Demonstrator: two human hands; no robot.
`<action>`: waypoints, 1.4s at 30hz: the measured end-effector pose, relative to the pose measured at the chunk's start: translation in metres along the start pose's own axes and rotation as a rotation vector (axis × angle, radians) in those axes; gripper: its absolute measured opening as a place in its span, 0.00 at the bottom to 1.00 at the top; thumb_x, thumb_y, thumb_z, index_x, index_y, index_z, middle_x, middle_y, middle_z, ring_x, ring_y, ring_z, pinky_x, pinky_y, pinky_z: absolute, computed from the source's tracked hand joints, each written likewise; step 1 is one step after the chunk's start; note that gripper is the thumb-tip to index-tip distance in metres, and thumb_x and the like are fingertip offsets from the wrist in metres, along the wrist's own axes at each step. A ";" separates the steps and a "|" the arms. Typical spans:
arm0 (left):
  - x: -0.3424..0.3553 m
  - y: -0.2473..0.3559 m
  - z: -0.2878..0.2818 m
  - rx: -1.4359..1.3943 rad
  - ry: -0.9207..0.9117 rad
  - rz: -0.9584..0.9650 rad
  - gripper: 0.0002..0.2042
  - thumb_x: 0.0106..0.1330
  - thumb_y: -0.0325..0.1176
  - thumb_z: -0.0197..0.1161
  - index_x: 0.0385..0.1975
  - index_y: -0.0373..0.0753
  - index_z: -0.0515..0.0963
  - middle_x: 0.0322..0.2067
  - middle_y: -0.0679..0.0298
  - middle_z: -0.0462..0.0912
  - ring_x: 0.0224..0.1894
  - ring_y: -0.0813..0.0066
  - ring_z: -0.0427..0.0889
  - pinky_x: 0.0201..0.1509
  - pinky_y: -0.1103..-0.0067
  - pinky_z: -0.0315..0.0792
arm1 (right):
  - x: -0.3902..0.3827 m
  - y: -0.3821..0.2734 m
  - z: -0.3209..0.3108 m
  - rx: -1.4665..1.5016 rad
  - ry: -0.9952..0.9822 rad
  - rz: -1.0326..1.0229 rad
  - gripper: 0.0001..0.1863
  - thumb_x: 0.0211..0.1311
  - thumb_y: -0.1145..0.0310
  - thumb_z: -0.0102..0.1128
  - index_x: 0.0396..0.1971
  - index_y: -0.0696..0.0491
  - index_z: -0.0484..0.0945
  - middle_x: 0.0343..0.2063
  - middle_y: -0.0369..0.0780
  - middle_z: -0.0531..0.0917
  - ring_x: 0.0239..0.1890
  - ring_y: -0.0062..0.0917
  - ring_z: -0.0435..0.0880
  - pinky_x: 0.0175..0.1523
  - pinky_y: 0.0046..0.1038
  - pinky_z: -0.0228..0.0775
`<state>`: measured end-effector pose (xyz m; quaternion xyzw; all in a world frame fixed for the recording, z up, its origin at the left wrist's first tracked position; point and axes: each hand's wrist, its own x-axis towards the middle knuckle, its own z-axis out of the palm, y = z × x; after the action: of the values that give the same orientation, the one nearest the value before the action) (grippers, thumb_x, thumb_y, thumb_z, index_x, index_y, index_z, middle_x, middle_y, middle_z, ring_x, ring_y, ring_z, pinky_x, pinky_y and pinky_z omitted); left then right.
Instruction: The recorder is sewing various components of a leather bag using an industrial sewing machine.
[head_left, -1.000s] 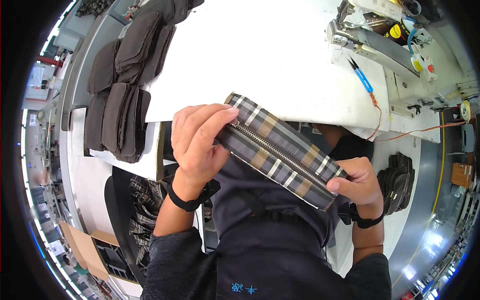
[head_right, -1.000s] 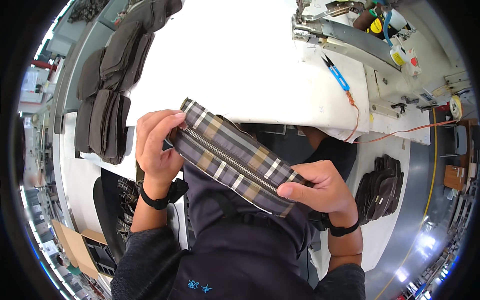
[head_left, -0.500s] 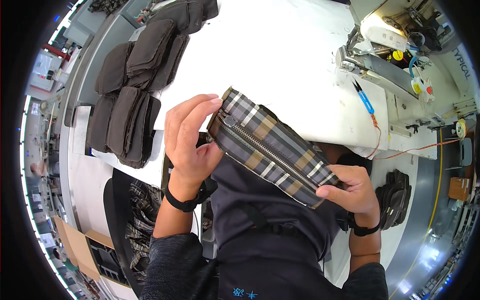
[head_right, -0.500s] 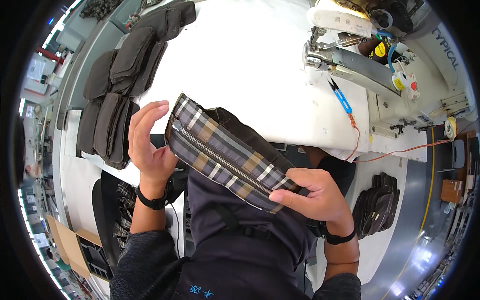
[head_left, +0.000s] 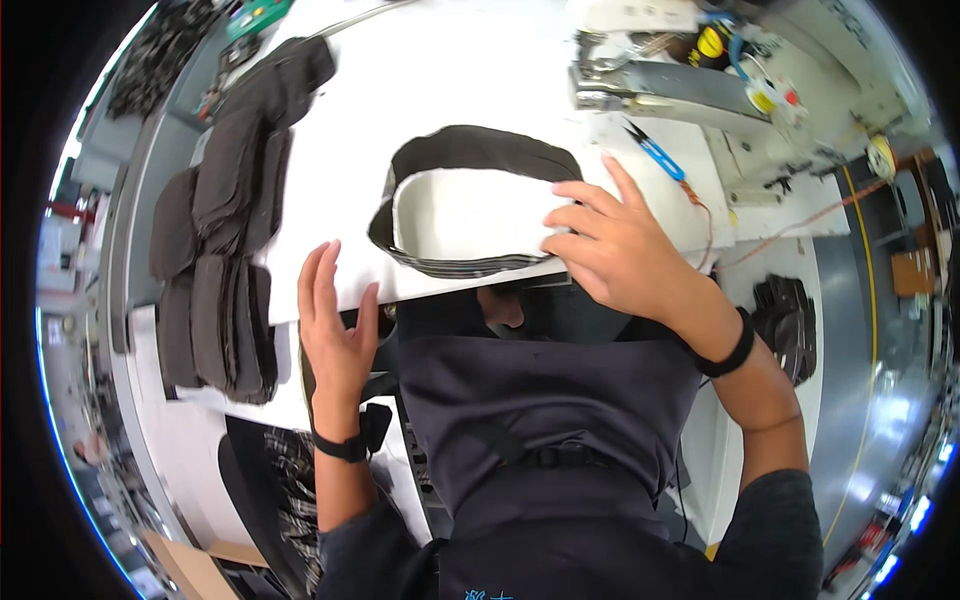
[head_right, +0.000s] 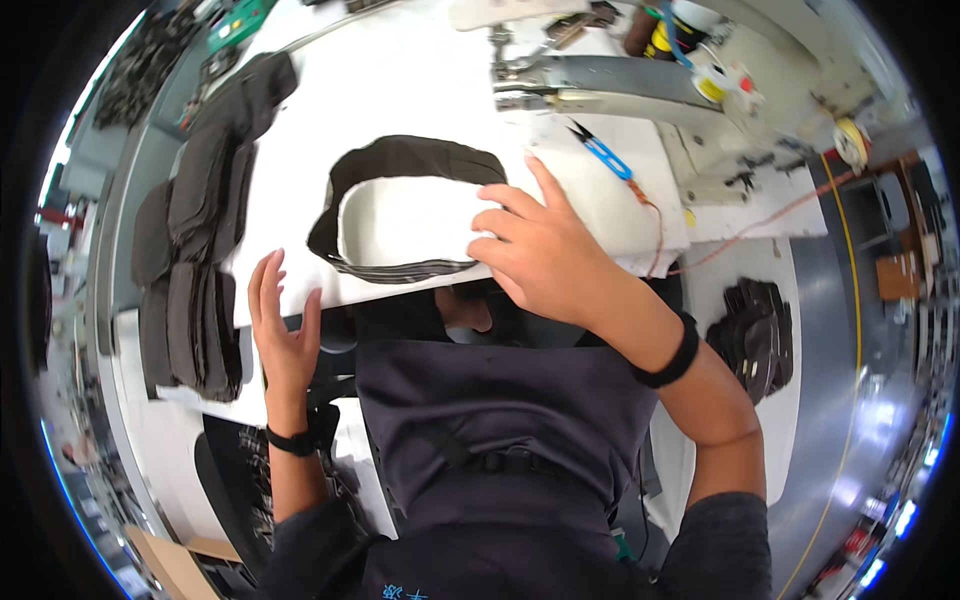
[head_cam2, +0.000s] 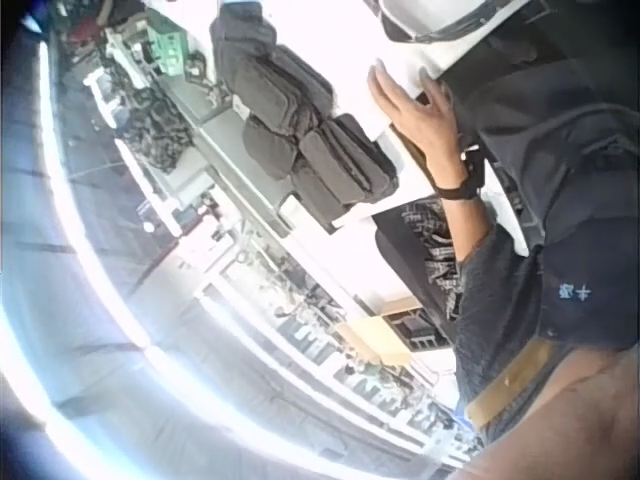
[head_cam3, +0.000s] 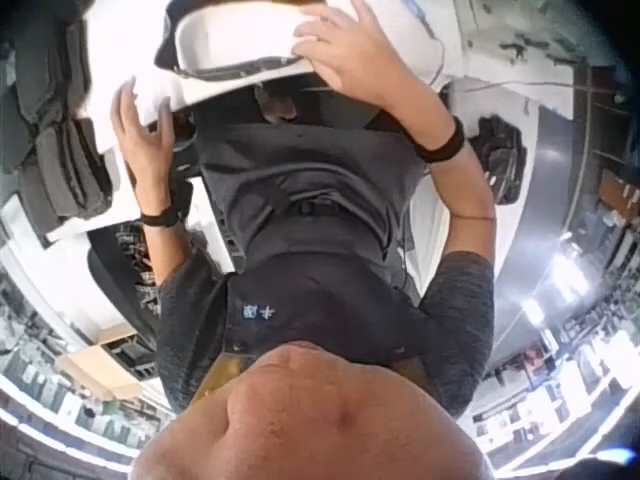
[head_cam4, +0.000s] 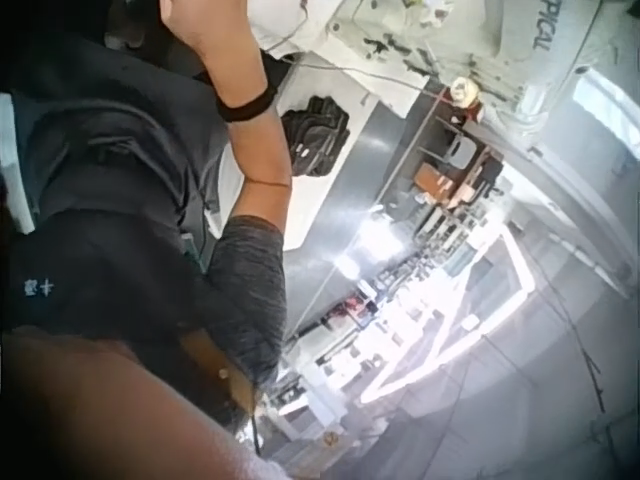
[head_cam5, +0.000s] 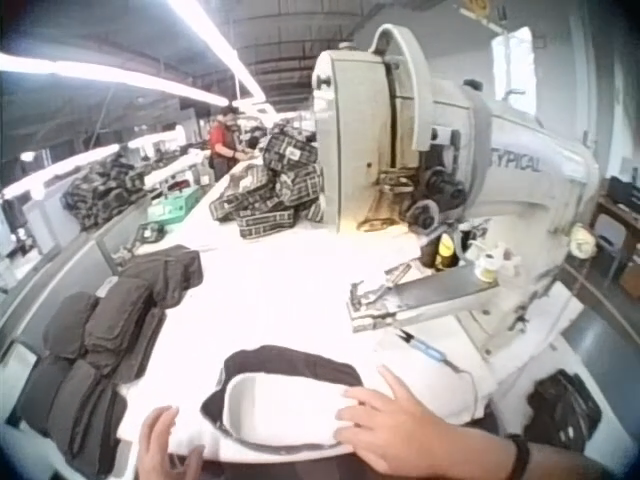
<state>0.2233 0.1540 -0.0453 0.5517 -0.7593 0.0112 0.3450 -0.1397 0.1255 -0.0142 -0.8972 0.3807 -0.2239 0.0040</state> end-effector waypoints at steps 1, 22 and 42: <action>0.001 0.007 0.009 -0.090 -0.039 -0.090 0.30 0.68 0.21 0.69 0.71 0.38 0.71 0.67 0.51 0.74 0.58 0.58 0.81 0.61 0.67 0.76 | -0.006 0.006 -0.002 -0.004 0.015 0.013 0.13 0.53 0.72 0.73 0.40 0.47 0.85 0.47 0.34 0.83 0.66 0.34 0.76 0.78 0.62 0.53; -0.009 -0.058 0.061 0.220 0.115 0.266 0.17 0.85 0.36 0.49 0.55 0.36 0.86 0.53 0.55 0.88 0.55 0.54 0.86 0.59 0.62 0.76 | -0.480 0.017 -0.025 -0.424 0.129 1.487 0.37 0.62 0.74 0.59 0.74 0.53 0.66 0.69 0.53 0.72 0.70 0.51 0.72 0.75 0.46 0.66; 0.045 -0.055 -0.020 -0.326 -0.075 0.084 0.17 0.82 0.29 0.58 0.65 0.32 0.77 0.64 0.55 0.79 0.60 0.62 0.83 0.62 0.69 0.78 | -0.360 -0.037 -0.153 0.525 0.894 1.350 0.17 0.80 0.63 0.61 0.54 0.60 0.85 0.41 0.30 0.89 0.42 0.09 0.80 0.49 0.17 0.73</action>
<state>0.2735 0.1029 -0.0259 0.4563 -0.7857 -0.1182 0.4007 -0.3960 0.4234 -0.0137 -0.2750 0.7356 -0.5879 0.1940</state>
